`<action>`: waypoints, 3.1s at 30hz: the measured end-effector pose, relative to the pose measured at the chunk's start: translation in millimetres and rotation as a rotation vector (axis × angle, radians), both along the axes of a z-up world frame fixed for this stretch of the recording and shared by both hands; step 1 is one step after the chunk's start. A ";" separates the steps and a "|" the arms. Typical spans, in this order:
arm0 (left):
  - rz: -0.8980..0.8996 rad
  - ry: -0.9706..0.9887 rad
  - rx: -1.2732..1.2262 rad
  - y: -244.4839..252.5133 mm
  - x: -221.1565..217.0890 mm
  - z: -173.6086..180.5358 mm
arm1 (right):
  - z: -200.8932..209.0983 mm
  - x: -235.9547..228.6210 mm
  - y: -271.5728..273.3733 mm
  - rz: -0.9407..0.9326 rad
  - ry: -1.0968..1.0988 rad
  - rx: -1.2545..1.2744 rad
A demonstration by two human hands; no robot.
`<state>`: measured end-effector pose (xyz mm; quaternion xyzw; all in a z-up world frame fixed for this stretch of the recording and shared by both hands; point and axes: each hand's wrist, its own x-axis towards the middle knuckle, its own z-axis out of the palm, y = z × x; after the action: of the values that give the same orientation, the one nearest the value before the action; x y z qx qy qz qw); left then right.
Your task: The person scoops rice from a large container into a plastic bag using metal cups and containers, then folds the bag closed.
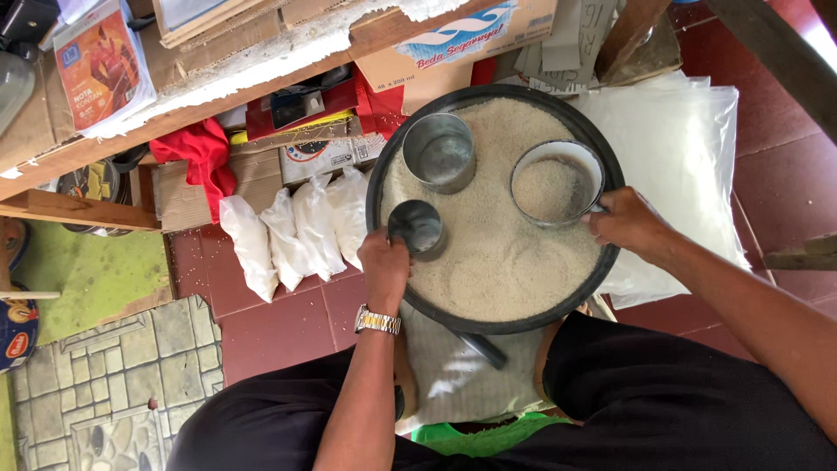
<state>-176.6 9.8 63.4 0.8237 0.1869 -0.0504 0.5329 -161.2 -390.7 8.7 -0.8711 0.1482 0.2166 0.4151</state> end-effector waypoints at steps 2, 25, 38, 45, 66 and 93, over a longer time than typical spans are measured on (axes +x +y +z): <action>0.012 0.001 -0.008 -3.1 -2.2 10.1 | 12.4 -3.2 8.0 -0.115 -0.047 0.175; 0.010 -0.095 0.408 -118.2 -81.7 -56.0 | 28.7 61.8 75.0 0.716 -0.824 -1.085; 0.214 -0.027 -0.035 -146.2 -57.4 -68.7 | 2.4 8.5 77.4 0.822 -0.454 -0.592; 0.156 -0.127 -0.154 -184.6 -37.6 -62.5 | 10.2 3.8 57.6 0.597 -0.426 -0.357; 0.243 -0.428 0.117 -15.1 28.0 10.6 | 163.0 -8.2 29.6 -0.147 -0.023 0.146; -0.142 0.016 0.033 -90.9 1.6 -102.5 | 223.4 -46.4 59.8 -0.469 -0.150 0.234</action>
<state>-175.1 -81.1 -39.1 0.8432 0.1328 -0.0914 0.5129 -207.6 -330.9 232.1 -0.7728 0.2886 0.0652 0.5614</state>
